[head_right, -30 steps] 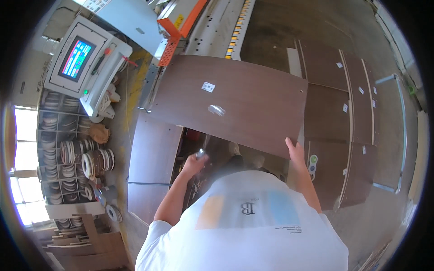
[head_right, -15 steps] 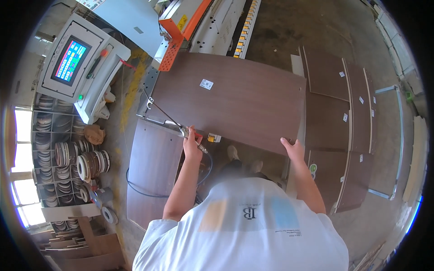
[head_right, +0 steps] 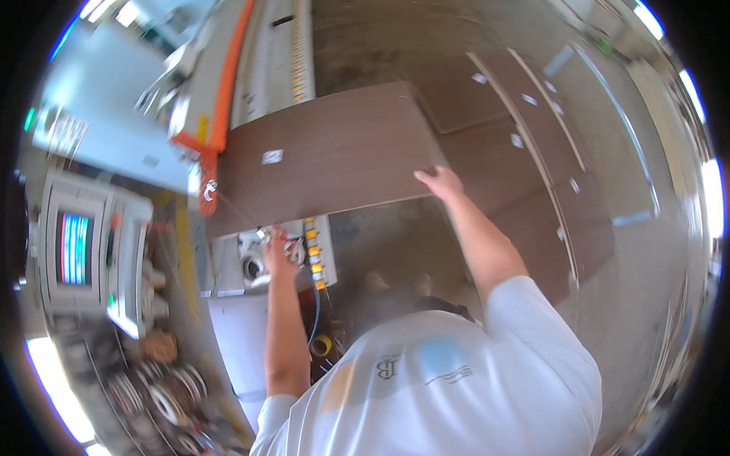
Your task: The person picks up wooden panels from a stack and feeds them into an industrial machine. They use a handheld scraper to clean the edges of the panels and interact with the machine using a touch screen.
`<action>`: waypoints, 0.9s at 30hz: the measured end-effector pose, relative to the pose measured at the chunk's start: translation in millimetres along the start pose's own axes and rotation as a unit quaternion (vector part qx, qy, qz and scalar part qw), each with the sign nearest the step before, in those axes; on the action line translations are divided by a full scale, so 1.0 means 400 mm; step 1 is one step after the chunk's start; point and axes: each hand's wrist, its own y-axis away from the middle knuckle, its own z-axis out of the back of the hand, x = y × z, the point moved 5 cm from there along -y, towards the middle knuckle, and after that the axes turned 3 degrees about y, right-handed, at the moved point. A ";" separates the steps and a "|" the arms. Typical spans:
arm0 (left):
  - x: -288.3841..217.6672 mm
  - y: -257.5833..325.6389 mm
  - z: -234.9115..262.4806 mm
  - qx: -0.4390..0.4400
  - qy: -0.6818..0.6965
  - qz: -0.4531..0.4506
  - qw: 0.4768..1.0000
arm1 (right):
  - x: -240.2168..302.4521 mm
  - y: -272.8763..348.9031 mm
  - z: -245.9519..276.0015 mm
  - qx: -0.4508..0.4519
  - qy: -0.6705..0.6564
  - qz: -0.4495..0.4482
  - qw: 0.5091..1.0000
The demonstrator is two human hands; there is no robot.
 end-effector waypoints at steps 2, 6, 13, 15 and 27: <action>-0.043 0.017 -0.058 0.138 -0.115 -0.044 0.983 | -0.068 -0.007 -0.021 -0.074 -0.147 0.006 0.986; -0.099 0.179 -0.192 0.211 -0.653 -0.239 0.687 | -0.180 0.169 -0.042 -0.025 -0.070 -0.059 0.996; 0.068 0.403 -0.304 0.352 -0.791 -0.220 0.450 | -0.745 0.636 -0.120 0.135 -0.054 -0.259 0.955; 0.122 0.464 -0.330 0.389 -0.797 -0.196 0.418 | -0.920 0.810 -0.141 0.091 -0.052 -0.305 0.947; 0.403 0.883 -0.377 0.595 -0.767 -0.145 0.190 | -1.074 0.960 -0.207 0.012 -0.183 -0.381 0.906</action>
